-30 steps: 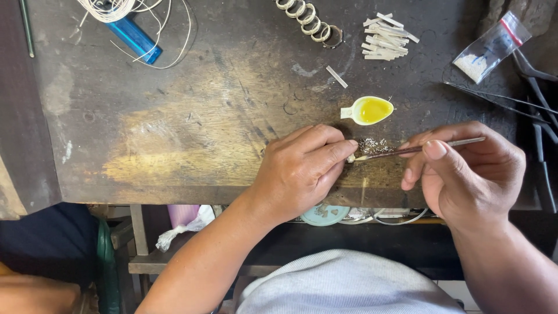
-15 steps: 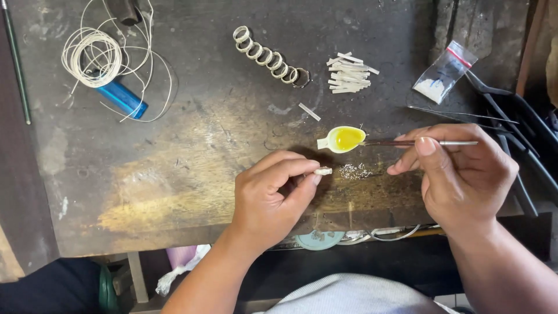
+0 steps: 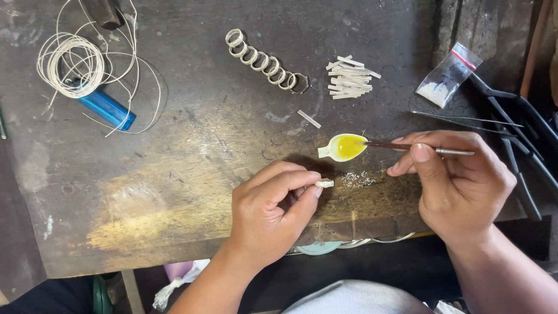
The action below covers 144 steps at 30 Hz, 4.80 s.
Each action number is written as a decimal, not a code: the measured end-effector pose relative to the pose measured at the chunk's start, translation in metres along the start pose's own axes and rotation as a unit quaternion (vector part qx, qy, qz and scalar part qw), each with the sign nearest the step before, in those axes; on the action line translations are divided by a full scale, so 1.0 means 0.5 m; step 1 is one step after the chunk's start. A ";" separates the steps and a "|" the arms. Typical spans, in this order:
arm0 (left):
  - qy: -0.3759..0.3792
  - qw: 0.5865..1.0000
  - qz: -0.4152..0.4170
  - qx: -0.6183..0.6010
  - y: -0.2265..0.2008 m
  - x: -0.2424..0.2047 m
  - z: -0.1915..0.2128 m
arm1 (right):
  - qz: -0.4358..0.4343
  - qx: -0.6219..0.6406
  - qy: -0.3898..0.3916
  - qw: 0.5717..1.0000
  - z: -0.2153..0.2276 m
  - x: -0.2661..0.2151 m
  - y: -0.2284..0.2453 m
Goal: The person is using a fine metal pick to carefully place tiny pieces of solder onto a small jewelry component at a workbench.
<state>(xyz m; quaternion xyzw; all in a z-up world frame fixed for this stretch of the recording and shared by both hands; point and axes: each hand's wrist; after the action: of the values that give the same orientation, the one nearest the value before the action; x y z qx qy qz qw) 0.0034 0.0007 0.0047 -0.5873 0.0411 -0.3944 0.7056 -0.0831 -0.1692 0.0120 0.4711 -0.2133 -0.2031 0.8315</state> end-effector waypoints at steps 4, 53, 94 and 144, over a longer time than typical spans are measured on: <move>0.002 1.000 -0.005 0.005 -0.001 0.003 -0.002 | -0.023 -0.001 -0.004 1.000 0.001 -0.004 -0.001; 0.010 0.995 -0.007 0.096 0.000 -0.002 -0.017 | 0.022 0.092 0.050 0.994 -0.016 -0.041 0.023; 0.009 0.997 0.008 0.073 -0.003 0.000 -0.017 | -0.018 0.052 -0.005 0.998 0.012 -0.008 0.000; 0.012 0.998 -0.013 0.064 -0.003 0.000 -0.017 | -0.018 0.023 0.009 1.000 0.015 -0.010 -0.001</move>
<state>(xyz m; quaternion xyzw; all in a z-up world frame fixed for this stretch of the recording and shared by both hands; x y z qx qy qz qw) -0.0019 -0.0059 0.0036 -0.5369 0.0168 -0.4123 0.7358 -0.0914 -0.1718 0.0144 0.4956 -0.2015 -0.2088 0.8186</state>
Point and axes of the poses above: each hand's wrist, its own x-axis towards the middle knuckle, its own z-axis out of the back of the hand, y = z × x, and after that the axes turned 12 degrees about -z, right-handed
